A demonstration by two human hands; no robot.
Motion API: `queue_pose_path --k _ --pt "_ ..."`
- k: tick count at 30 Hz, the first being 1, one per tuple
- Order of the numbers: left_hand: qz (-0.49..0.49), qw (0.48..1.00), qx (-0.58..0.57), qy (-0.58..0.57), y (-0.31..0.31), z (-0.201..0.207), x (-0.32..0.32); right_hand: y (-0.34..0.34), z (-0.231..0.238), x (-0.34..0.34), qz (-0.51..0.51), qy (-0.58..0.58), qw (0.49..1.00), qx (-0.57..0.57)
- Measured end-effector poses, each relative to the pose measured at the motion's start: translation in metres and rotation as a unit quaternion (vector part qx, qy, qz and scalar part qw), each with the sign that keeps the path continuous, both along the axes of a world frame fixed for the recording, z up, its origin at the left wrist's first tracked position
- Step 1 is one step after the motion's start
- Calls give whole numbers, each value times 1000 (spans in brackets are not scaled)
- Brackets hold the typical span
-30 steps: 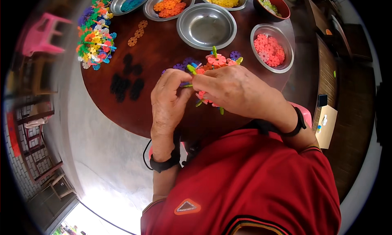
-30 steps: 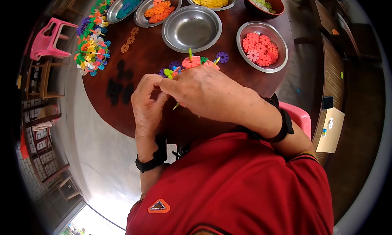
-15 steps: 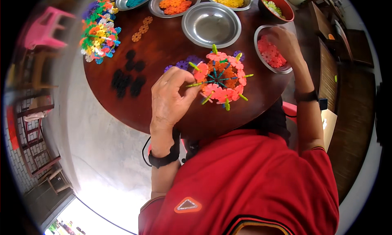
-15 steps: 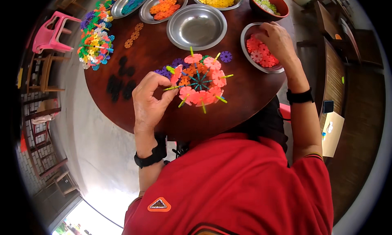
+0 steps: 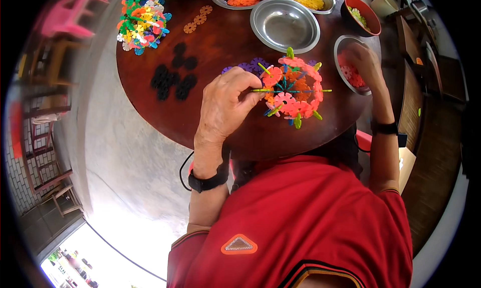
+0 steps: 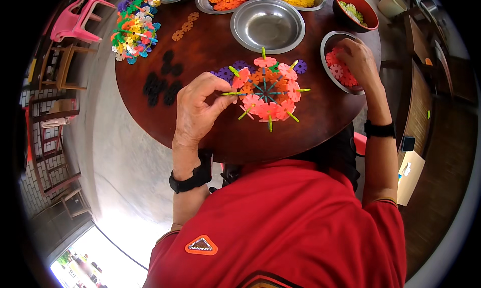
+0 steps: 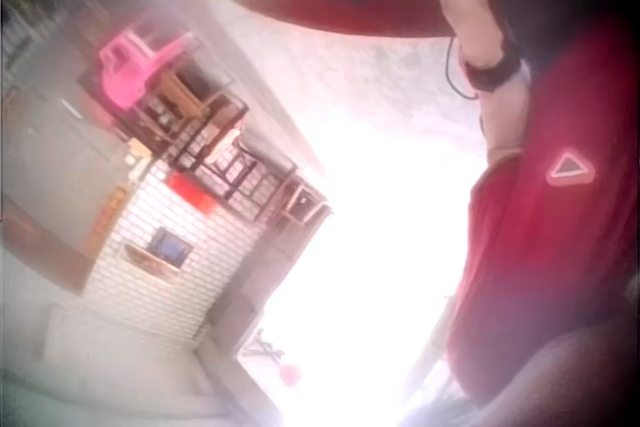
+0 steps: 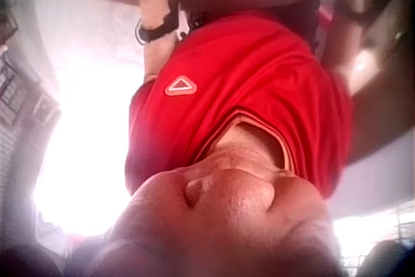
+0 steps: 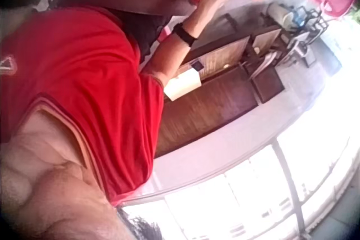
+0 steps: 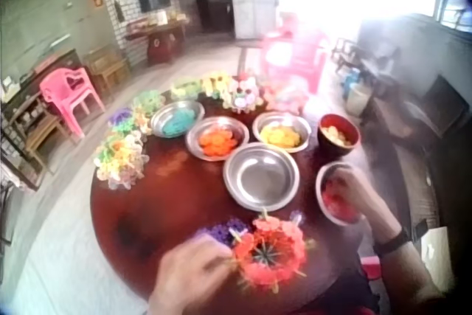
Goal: Assembling a colorful plastic star-shaped toy from interlocking parts.
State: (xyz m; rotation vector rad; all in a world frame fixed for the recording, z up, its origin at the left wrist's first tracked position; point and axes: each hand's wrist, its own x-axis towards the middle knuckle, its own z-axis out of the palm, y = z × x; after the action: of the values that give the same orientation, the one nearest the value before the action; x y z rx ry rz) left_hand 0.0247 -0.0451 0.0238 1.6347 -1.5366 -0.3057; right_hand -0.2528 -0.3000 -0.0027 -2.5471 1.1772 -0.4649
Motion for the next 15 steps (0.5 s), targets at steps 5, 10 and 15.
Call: queue_pose_path --k 5,10,15 --pt "-18 999 8 49 2 -4 0 -1 4 -1 -23 38 997 59" --pt "-17 998 5 55 0 -3 -3 0 -2 -7 5 -13 999 36" --pt "-10 999 10 42 -1 -1 -6 5 9 -1 -12 3 999 52"
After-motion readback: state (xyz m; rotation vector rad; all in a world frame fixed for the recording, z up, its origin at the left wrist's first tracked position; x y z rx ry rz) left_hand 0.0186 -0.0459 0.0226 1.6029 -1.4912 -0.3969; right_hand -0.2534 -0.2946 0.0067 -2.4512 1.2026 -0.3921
